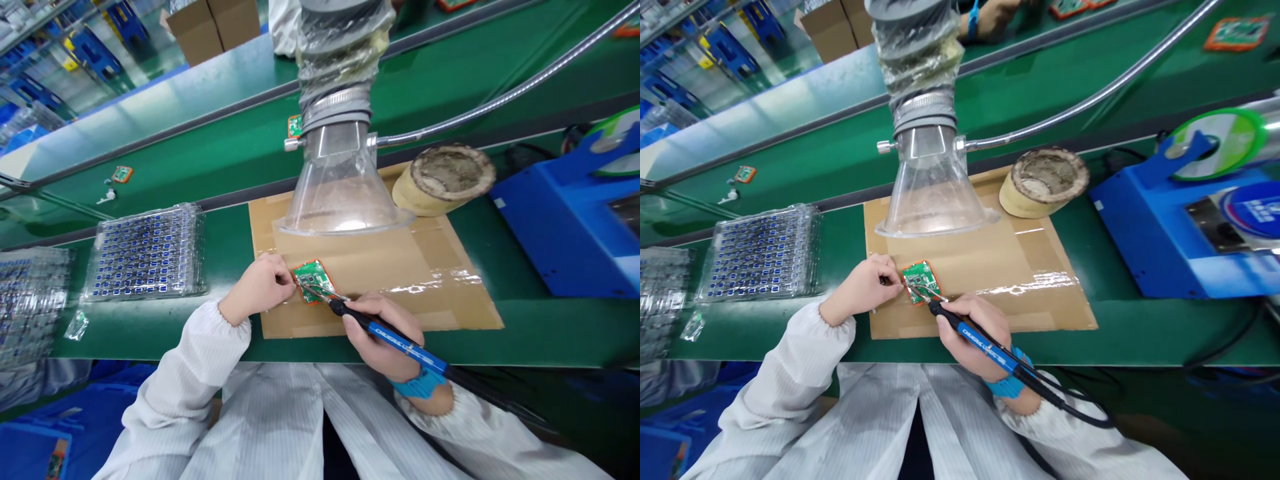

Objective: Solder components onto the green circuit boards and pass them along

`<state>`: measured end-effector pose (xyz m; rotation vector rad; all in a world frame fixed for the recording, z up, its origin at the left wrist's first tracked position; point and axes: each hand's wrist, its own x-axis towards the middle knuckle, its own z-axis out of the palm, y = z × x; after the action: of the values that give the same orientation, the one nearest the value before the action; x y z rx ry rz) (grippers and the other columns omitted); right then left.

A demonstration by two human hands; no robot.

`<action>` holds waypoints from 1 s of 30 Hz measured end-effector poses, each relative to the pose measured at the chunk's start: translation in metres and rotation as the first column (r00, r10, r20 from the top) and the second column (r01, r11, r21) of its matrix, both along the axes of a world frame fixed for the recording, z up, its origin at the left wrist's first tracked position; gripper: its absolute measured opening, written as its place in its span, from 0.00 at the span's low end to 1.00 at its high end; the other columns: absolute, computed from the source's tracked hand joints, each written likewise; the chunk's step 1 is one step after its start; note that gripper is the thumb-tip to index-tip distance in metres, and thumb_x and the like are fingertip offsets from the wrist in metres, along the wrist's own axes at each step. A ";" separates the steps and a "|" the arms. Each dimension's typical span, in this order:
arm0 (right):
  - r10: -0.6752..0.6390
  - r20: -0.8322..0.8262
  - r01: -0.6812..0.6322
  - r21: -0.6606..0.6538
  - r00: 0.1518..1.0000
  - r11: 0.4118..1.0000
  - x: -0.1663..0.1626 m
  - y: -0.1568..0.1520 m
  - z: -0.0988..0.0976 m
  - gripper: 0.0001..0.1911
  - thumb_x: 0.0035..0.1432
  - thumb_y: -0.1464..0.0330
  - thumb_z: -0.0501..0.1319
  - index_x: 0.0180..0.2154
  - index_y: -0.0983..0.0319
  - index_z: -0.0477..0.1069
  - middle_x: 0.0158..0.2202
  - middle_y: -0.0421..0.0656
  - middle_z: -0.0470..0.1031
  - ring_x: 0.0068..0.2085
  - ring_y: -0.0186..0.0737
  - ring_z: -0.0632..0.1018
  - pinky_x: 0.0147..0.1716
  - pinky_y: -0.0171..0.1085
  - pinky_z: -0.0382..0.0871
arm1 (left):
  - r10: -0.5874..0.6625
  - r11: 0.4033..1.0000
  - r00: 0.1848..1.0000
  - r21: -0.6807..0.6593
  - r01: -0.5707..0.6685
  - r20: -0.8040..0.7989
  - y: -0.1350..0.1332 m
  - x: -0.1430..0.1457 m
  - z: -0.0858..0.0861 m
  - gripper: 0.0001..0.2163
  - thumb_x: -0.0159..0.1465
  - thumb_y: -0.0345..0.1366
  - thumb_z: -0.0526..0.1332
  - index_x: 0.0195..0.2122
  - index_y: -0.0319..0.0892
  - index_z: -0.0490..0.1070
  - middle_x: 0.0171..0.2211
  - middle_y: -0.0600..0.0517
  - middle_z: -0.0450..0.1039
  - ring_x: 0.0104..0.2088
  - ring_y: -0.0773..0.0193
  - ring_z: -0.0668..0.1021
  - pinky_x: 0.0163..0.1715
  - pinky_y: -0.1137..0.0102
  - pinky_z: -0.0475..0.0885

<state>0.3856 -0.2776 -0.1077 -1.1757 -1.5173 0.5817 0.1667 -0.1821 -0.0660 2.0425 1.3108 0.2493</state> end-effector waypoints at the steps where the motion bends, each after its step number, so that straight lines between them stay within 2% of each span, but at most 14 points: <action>1: -0.023 -0.008 0.023 0.008 1.000 1.000 0.001 -0.001 0.000 0.06 0.57 0.69 0.66 0.38 0.55 0.75 0.31 0.40 0.80 0.30 0.42 0.82 0.32 0.41 0.78 | 0.003 1.000 1.000 -0.003 -0.003 0.001 0.000 0.000 0.000 0.11 0.57 0.25 0.66 0.19 0.42 0.73 0.26 0.53 0.72 0.33 0.63 0.72 0.41 0.66 0.69; 7: -0.173 -0.036 0.171 -0.059 0.984 0.983 0.016 -0.002 -0.006 0.03 0.60 0.66 0.66 0.39 0.55 0.77 0.33 0.43 0.81 0.33 0.45 0.82 0.31 0.42 0.79 | 0.012 1.000 1.000 -0.017 -0.012 0.015 0.000 0.000 0.002 0.12 0.57 0.25 0.66 0.18 0.41 0.72 0.26 0.53 0.71 0.32 0.64 0.71 0.43 0.65 0.69; 12: -0.295 -0.029 0.293 -0.051 0.955 0.955 0.031 0.006 -0.012 0.04 0.60 0.64 0.67 0.37 0.56 0.77 0.34 0.43 0.81 0.35 0.44 0.82 0.33 0.41 0.77 | 0.012 1.000 1.000 -0.029 -0.012 0.003 0.000 0.001 0.002 0.11 0.57 0.25 0.65 0.18 0.41 0.72 0.26 0.53 0.71 0.33 0.63 0.72 0.43 0.65 0.69; 18: -0.245 -0.033 0.242 -0.059 0.969 0.968 0.029 0.006 -0.015 0.04 0.60 0.64 0.68 0.39 0.55 0.77 0.35 0.43 0.81 0.35 0.43 0.82 0.34 0.41 0.78 | -0.019 1.000 0.999 -0.012 0.019 -0.037 0.001 -0.001 0.000 0.11 0.57 0.25 0.66 0.19 0.41 0.73 0.27 0.52 0.71 0.35 0.62 0.72 0.43 0.65 0.70; 24: -0.254 -0.044 0.253 -0.038 0.966 0.967 0.039 0.005 -0.009 0.05 0.60 0.65 0.68 0.38 0.57 0.78 0.35 0.43 0.81 0.35 0.43 0.82 0.34 0.40 0.78 | -0.065 0.998 0.986 0.014 0.068 -0.156 -0.005 0.002 0.010 0.07 0.57 0.24 0.65 0.24 0.41 0.72 0.34 0.48 0.74 0.39 0.58 0.74 0.46 0.63 0.71; 26: -0.278 -0.044 0.278 0.005 0.960 0.960 0.045 0.007 -0.006 0.04 0.60 0.65 0.68 0.37 0.58 0.78 0.34 0.43 0.81 0.35 0.43 0.82 0.34 0.40 0.77 | -0.043 0.997 0.992 -0.063 0.036 -0.119 -0.001 -0.003 0.015 0.07 0.59 0.25 0.62 0.26 0.40 0.70 0.33 0.49 0.74 0.36 0.61 0.75 0.43 0.64 0.71; 27: -0.297 -0.042 0.298 0.027 0.954 0.954 0.049 0.008 -0.004 0.04 0.60 0.64 0.68 0.36 0.58 0.78 0.33 0.43 0.81 0.34 0.43 0.82 0.34 0.40 0.77 | -0.023 0.989 0.997 -0.146 0.012 -0.070 0.003 -0.007 0.017 0.06 0.61 0.27 0.62 0.27 0.41 0.70 0.32 0.50 0.74 0.34 0.63 0.74 0.40 0.66 0.71; 28: -0.318 -0.035 0.319 0.035 0.948 0.947 0.051 0.010 -0.003 0.05 0.60 0.64 0.68 0.36 0.58 0.77 0.32 0.43 0.80 0.33 0.43 0.81 0.33 0.40 0.76 | 0.011 0.967 1.000 -0.255 -0.013 -0.007 0.009 -0.012 0.020 0.05 0.63 0.30 0.62 0.29 0.41 0.70 0.31 0.51 0.74 0.32 0.64 0.74 0.38 0.67 0.71; 30: -0.352 -0.019 0.352 0.015 0.936 0.936 0.055 0.013 -0.001 0.07 0.61 0.62 0.67 0.34 0.59 0.77 0.32 0.44 0.80 0.33 0.43 0.81 0.33 0.40 0.76 | 0.146 0.866 0.983 -0.494 -0.073 0.112 0.025 -0.024 0.024 0.06 0.65 0.35 0.62 0.31 0.40 0.69 0.30 0.51 0.76 0.30 0.66 0.76 0.35 0.70 0.72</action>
<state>0.4408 -0.2642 -0.1091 -1.3859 -1.2539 0.3323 0.1422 -0.1567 -0.0418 1.4964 1.2485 0.0990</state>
